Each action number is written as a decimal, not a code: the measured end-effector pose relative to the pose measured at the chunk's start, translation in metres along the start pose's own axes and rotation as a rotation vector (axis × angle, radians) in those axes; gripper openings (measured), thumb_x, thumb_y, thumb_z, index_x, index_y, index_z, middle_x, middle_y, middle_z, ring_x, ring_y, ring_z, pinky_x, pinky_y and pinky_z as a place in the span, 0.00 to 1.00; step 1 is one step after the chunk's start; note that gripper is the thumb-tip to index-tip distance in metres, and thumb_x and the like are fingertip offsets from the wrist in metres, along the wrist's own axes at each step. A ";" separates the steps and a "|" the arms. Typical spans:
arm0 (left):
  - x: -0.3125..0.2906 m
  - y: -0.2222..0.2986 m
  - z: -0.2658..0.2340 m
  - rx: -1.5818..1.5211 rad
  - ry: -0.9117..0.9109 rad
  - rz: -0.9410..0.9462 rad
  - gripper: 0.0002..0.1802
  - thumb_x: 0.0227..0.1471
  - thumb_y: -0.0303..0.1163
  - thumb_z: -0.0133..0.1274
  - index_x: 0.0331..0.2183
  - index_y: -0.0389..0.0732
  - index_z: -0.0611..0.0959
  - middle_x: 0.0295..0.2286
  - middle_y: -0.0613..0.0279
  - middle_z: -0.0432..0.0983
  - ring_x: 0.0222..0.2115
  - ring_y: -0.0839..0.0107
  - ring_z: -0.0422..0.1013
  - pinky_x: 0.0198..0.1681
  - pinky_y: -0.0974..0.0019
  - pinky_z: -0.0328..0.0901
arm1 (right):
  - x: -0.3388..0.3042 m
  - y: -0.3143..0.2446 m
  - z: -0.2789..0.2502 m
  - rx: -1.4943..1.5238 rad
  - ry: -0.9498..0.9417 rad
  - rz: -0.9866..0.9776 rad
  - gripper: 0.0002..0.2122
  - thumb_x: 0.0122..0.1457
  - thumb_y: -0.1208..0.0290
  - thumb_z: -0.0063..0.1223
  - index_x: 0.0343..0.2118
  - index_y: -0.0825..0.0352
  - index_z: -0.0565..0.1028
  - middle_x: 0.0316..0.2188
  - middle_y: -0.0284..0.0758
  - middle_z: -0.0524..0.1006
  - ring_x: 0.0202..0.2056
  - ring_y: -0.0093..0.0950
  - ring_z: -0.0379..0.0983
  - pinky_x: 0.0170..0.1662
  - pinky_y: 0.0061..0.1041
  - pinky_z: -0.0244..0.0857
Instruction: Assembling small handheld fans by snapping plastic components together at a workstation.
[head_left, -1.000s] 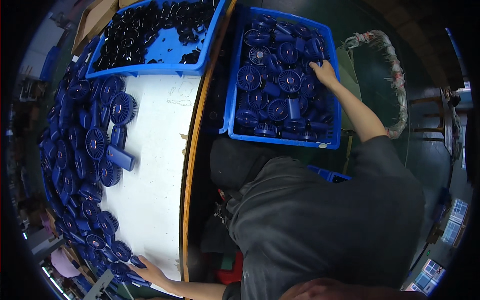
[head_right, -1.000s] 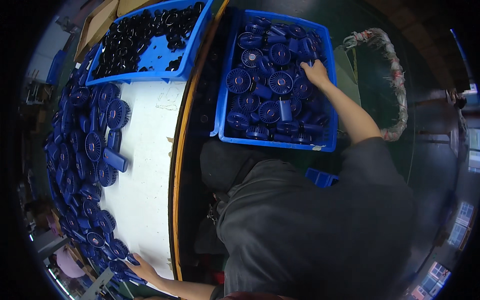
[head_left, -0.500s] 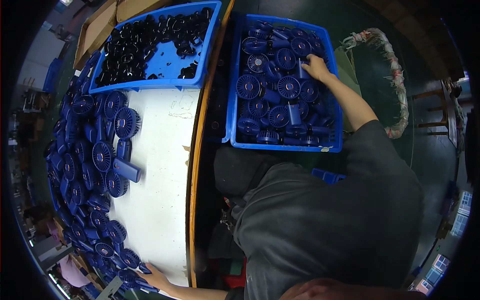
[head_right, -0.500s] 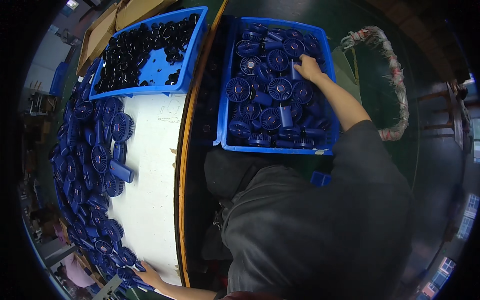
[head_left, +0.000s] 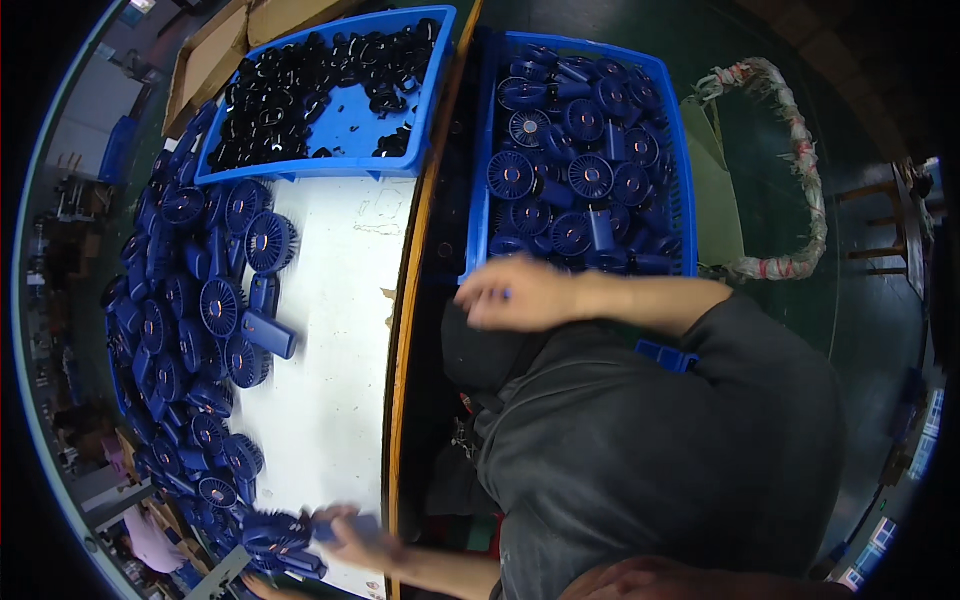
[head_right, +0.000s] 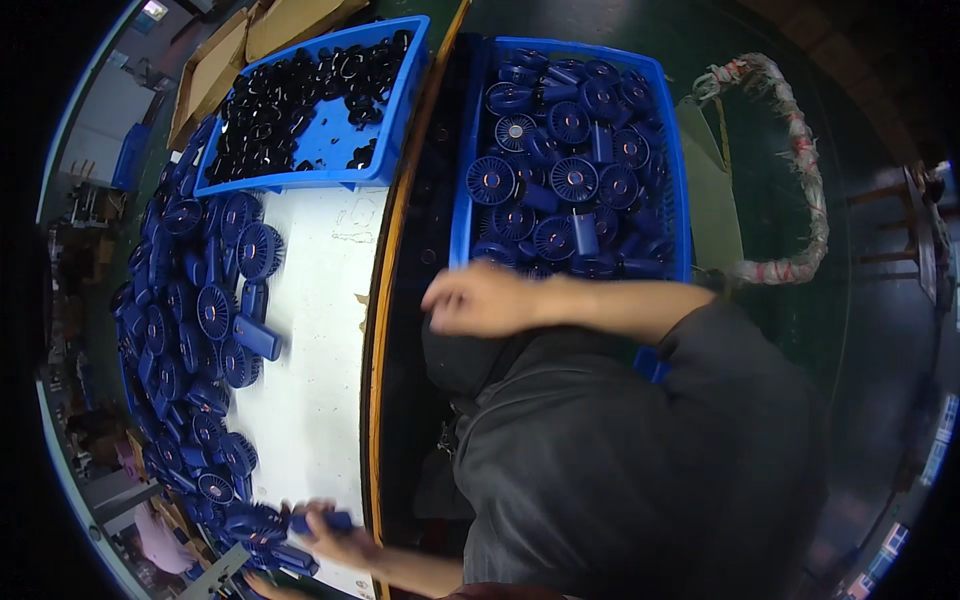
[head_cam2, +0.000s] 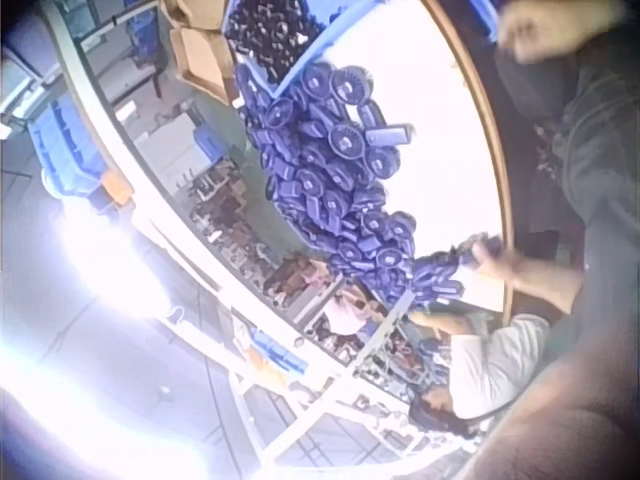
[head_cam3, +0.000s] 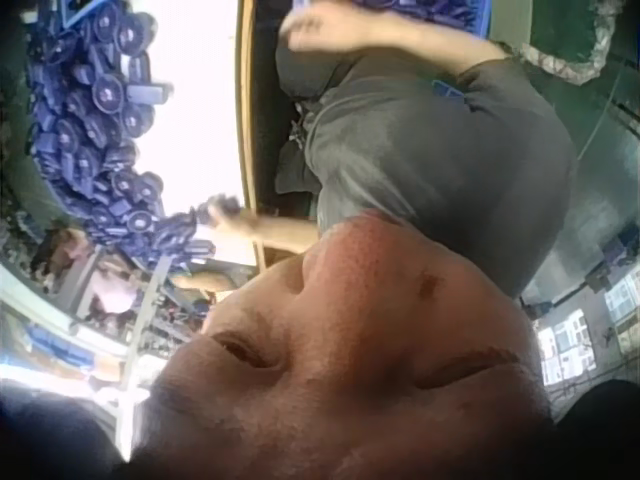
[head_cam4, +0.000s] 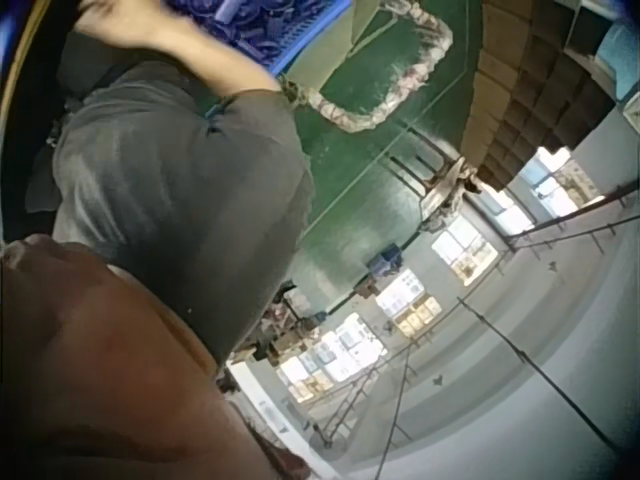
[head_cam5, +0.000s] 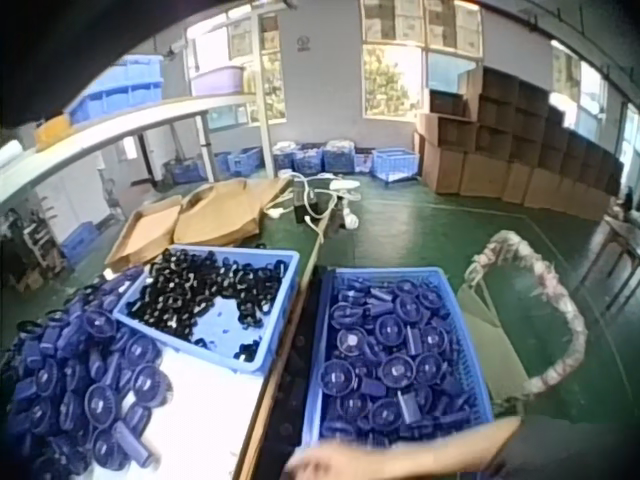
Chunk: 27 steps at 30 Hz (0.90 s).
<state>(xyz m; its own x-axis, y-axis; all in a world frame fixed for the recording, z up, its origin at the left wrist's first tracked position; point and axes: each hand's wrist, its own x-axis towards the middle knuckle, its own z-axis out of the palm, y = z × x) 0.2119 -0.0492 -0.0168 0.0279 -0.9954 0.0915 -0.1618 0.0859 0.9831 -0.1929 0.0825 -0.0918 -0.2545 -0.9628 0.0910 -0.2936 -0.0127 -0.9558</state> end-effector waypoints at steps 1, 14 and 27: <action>-0.017 -0.001 0.044 -0.141 -0.009 0.002 0.10 0.46 0.27 0.51 0.34 0.37 0.74 0.26 0.63 0.70 0.30 0.70 0.66 0.42 0.66 0.62 | 0.003 -0.009 0.033 0.241 -0.142 -0.004 0.18 0.58 0.62 0.61 0.47 0.69 0.75 0.34 0.39 0.80 0.33 0.25 0.78 0.37 0.26 0.73; -0.028 -0.012 0.147 -0.734 -0.394 -0.537 0.35 0.63 0.59 0.38 0.52 0.36 0.70 0.33 0.50 0.77 0.40 0.58 0.74 0.46 0.56 0.69 | 0.011 -0.066 0.091 -0.099 -0.471 -0.273 0.15 0.55 0.66 0.62 0.33 0.72 0.69 0.29 0.46 0.76 0.31 0.45 0.75 0.35 0.38 0.70; -0.034 0.003 0.145 -1.074 -0.717 -0.349 0.15 0.46 0.19 0.59 0.39 0.34 0.75 0.31 0.51 0.69 0.36 0.58 0.69 0.33 0.52 0.78 | 0.250 -0.072 -0.118 -1.205 -0.049 0.174 0.10 0.52 0.74 0.55 0.37 0.73 0.78 0.35 0.51 0.80 0.40 0.43 0.79 0.44 0.39 0.74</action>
<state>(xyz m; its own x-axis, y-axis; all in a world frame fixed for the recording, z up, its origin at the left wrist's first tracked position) 0.0680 -0.0210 -0.0402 -0.6659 -0.7453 0.0339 0.6074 -0.5151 0.6048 -0.3440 -0.1256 0.0326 -0.3487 -0.9360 -0.0479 -0.9327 0.3515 -0.0805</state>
